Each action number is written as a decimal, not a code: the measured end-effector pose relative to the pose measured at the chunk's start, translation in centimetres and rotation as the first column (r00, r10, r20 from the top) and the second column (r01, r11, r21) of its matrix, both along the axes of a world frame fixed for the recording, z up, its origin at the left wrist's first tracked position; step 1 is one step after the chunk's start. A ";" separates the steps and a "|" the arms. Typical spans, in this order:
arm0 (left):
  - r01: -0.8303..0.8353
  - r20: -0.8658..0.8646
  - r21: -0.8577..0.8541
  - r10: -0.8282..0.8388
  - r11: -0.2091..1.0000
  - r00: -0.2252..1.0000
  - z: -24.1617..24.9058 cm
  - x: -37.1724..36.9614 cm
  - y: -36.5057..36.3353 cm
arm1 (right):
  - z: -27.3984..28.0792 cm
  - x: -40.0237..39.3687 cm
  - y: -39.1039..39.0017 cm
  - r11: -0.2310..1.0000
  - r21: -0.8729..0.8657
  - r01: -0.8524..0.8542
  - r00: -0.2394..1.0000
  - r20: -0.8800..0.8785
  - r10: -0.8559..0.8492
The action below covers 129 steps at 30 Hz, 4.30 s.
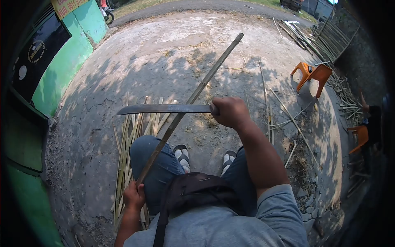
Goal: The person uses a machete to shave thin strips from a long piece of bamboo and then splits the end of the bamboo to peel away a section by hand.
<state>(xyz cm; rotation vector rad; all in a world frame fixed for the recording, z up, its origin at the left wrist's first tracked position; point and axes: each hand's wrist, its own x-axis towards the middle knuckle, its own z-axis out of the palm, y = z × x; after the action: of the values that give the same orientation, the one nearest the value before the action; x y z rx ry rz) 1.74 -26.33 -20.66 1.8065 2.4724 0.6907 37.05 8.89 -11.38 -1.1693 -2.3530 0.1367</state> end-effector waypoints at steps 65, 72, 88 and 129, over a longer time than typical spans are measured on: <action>0.017 -0.059 0.052 -0.013 0.998 0.998 0.0 0.0 0.1 | -2.3 0.9 3.7 0.928 -0.227 0.297 0.952 -0.004 -0.306; 0.038 -0.092 0.010 -0.037 0.999 0.995 1.2 0.2 0.2 | -4.2 3.6 5.0 0.905 -0.222 0.363 0.913 -0.110 -0.393; 0.058 -0.001 0.059 -0.058 0.997 0.998 1.1 0.1 0.7 | -5.4 3.6 6.0 0.929 -0.220 0.297 0.906 -0.244 -0.347; 0.074 0.072 0.027 -0.076 0.997 0.994 1.7 -0.1 0.9 | -1.3 0.4 1.5 0.997 0.042 0.059 0.993 -0.106 -0.054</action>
<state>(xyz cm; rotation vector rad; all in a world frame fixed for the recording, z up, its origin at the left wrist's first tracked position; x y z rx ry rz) 1.69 -25.47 -18.94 1.8372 2.3475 0.7714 37.44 10.42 -12.73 -1.1770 -2.2182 0.1220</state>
